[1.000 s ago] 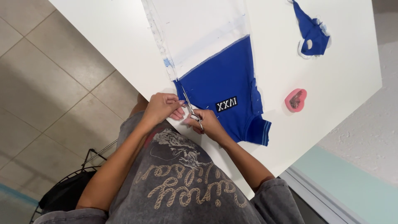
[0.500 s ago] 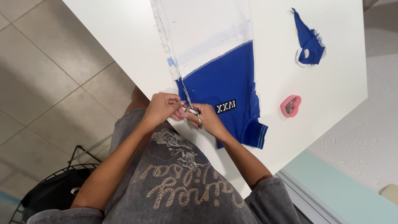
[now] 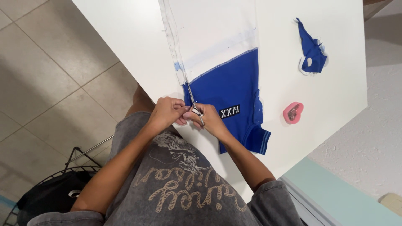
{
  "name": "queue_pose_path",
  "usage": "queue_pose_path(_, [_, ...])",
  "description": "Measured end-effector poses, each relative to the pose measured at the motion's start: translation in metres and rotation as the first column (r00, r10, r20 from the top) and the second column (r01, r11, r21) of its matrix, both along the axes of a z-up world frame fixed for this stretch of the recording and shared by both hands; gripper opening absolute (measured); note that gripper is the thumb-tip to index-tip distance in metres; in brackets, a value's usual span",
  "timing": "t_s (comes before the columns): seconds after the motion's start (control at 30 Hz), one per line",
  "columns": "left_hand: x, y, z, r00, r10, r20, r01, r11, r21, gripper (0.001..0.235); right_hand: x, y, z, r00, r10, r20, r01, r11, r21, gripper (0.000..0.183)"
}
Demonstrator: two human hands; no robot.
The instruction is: The person uses scissors to cut a blue and white t-shirt on a white table. They trim the edges of the fabric, removing excess material and cutting along the seams.
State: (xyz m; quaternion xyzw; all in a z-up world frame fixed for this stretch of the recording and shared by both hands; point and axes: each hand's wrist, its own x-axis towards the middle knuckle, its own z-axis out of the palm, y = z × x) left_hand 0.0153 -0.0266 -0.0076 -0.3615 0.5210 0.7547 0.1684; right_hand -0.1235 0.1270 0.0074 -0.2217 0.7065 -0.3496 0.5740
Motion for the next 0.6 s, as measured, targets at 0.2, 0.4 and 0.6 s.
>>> queue_pose_path(0.2, [0.003, 0.007, 0.010, 0.986, -0.165, 0.020, 0.164, 0.951, -0.264, 0.026, 0.002, -0.005, 0.010, 1.000, -0.007, 0.008, 0.007, 1.000, 0.004, 0.030])
queue_pose_path(0.4, [0.005, 0.013, -0.028, 0.998, -0.056, -0.010, 0.055, 0.998, -0.036, 0.016, -0.005, -0.015, 0.013, 0.993, -0.062, 0.098, 0.064, 0.998, -0.016, 0.029])
queue_pose_path(0.6, [0.006, 0.019, -0.017, 0.973, -0.227, 0.027, 0.223, 0.916, -0.333, 0.016, 0.002, -0.012, 0.012, 1.000, 0.017, -0.021, -0.016, 1.000, 0.022, 0.029])
